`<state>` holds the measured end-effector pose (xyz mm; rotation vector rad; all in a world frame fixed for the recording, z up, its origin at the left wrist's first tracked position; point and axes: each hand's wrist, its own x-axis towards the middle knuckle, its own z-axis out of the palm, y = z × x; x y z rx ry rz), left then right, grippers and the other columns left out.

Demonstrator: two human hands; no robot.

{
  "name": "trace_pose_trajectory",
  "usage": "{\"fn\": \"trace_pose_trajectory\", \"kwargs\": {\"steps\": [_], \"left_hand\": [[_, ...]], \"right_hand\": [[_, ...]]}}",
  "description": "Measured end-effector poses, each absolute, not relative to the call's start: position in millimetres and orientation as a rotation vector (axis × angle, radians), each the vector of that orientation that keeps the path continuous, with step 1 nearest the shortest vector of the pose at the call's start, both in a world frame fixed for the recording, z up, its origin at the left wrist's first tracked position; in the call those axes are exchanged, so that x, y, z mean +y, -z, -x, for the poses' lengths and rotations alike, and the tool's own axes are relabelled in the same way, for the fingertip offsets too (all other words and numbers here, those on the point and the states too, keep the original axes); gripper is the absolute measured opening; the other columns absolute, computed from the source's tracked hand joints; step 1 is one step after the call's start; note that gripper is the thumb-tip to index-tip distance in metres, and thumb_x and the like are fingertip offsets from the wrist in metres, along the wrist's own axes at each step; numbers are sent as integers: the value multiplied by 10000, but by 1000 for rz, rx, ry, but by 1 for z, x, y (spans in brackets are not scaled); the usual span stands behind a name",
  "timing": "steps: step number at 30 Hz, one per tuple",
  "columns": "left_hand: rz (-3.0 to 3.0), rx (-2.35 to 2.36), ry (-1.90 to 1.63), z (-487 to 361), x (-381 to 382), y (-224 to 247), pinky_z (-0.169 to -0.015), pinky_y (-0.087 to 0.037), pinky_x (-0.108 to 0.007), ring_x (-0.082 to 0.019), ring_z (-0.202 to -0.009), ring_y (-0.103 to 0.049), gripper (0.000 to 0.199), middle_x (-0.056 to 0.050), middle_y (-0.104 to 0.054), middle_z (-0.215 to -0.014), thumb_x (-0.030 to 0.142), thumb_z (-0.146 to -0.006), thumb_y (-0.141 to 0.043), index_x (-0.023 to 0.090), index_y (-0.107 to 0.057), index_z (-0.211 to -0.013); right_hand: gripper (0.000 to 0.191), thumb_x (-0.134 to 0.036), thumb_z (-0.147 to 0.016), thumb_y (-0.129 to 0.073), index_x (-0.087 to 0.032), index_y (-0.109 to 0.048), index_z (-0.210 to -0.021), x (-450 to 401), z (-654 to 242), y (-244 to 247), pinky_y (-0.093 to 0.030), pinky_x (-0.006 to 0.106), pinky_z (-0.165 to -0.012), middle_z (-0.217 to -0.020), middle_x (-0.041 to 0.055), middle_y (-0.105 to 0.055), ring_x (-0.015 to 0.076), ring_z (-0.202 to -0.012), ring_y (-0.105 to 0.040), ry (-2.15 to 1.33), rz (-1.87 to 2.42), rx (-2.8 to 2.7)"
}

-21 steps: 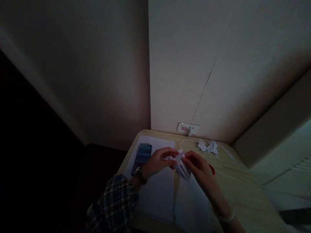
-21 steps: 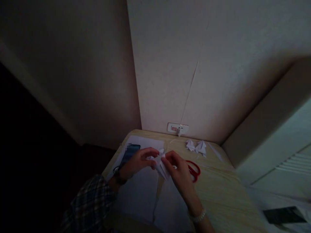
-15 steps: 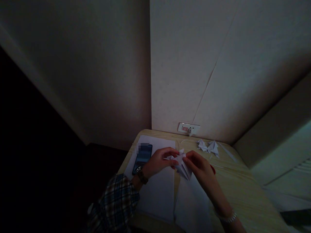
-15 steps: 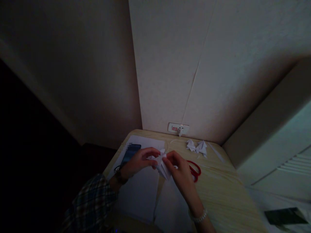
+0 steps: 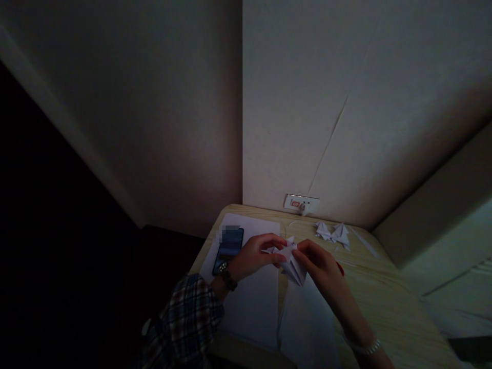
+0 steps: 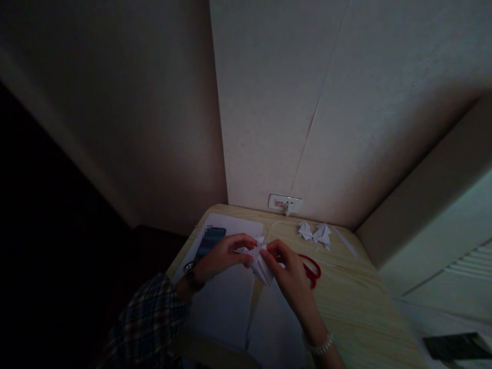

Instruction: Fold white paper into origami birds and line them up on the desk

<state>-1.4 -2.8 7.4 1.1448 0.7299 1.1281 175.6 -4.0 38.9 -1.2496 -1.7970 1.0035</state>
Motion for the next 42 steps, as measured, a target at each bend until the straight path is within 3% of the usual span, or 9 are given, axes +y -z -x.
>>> {"fn": "trace_pose_trajectory", "kwargs": {"steps": [26,42], "left_hand": [[-1253,824,-1077,1,-2,-6,-652,-508,-316,-167,-752,-587,373,-39,-600,-875,323,-598,-799,139,-659,-890],[-1295,853,-1114,-1,0,-8,-729,-481,-278,-190,-899,-582,331,-63,-643,-954,245,-623,-777,149,-692,-927]], "right_hand": [[237,-408,-756,-634,-194,-580,-669,-1,-179,-38,-453,259,-569,-629,5,-610,158,-606,-574,-992,1292,-1799],[252,-429,-742,-640,-199,-576,-664,2,-186,-34,-454,265,-576,-646,11,-608,166,-625,-580,-988,1327,-1797]]}}
